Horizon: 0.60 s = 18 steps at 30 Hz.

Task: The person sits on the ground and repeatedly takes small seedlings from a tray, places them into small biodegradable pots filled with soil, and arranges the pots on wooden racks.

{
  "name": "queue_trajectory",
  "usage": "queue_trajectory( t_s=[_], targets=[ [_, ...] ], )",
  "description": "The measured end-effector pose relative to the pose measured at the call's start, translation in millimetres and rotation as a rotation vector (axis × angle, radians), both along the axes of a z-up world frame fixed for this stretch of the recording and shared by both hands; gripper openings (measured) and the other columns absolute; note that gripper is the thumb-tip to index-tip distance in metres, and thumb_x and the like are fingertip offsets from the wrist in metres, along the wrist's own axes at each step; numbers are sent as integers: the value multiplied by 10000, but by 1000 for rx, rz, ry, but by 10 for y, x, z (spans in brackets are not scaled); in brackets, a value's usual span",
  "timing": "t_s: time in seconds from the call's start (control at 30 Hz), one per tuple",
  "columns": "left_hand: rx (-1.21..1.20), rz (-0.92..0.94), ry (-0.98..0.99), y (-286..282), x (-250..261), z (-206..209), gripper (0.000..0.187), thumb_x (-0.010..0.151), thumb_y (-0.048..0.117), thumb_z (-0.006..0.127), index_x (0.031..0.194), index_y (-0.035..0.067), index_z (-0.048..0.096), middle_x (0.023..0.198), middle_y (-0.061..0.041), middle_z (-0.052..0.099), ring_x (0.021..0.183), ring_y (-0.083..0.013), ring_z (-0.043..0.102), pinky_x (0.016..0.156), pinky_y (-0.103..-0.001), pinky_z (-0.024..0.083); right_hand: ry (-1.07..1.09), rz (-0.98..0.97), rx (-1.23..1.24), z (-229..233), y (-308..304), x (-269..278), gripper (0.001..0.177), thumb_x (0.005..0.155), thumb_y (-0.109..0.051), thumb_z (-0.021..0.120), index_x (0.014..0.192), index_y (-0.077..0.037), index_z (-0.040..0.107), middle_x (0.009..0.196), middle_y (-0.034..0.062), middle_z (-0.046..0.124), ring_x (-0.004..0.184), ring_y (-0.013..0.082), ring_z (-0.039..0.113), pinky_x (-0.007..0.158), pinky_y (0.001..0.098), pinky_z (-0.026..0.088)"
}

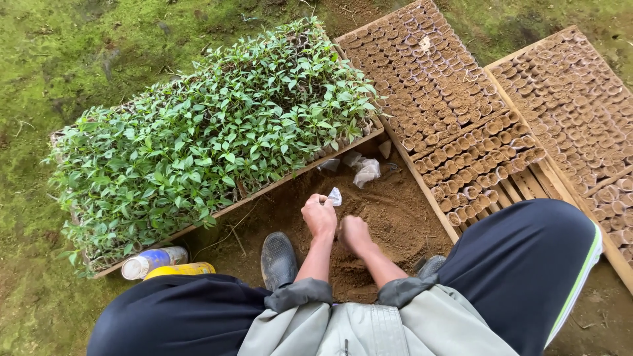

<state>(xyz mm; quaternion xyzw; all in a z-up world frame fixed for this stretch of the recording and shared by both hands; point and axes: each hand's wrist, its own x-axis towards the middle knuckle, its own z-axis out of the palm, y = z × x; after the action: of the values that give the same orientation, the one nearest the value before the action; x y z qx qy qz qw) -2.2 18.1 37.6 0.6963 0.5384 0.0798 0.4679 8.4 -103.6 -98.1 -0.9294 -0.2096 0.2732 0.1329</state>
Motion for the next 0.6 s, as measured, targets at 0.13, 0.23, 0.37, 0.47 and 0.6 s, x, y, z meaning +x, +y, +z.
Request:
queue_trajectory(
  t_s=[0.13, 0.23, 0.37, 0.47, 0.6],
  targets=[
    [8, -17, -5, 12, -5, 0, 46, 772, 136, 748, 809, 118, 769, 772, -157, 751, 888, -383, 751, 767, -482, 597, 338, -431, 317, 881, 134, 348, 72, 718, -165, 764, 734, -228, 796, 497, 36, 690, 434, 161, 706, 437, 262, 569],
    [-18, -38, -3, -7, -22, 207, 71, 788, 123, 732, 838, 101, 777, 801, -184, 756, 915, -392, 748, 794, -490, 593, 595, -745, 806, 1589, 255, 403, 164, 742, 32, 762, 899, -13, 771, 737, 150, 723, 592, 204, 714, 510, 288, 618],
    [-26, -91, -14, -23, -46, 439, 82, 812, 122, 734, 880, 108, 779, 813, -166, 765, 913, -377, 754, 799, -481, 600, 580, -771, 966, 1799, 289, 426, 194, 825, 26, 730, 1016, 37, 758, 821, 136, 742, 691, 160, 713, 651, 284, 633],
    [-16, -122, -29, -27, -58, 351, 69, 821, 121, 731, 870, 116, 780, 826, -171, 767, 918, -381, 752, 796, -487, 597, 541, -786, 965, 1718, 276, 442, 196, 846, 5, 724, 1038, 8, 763, 825, 125, 757, 692, 153, 720, 637, 267, 619],
    [-2, -154, -32, -24, -67, 332, 69, 835, 121, 726, 873, 127, 782, 851, -185, 765, 928, -392, 746, 805, -496, 592, 541, -804, 924, 1772, 306, 435, 199, 871, -29, 701, 1055, -21, 774, 859, 117, 764, 720, 154, 731, 652, 253, 614]
  ],
)
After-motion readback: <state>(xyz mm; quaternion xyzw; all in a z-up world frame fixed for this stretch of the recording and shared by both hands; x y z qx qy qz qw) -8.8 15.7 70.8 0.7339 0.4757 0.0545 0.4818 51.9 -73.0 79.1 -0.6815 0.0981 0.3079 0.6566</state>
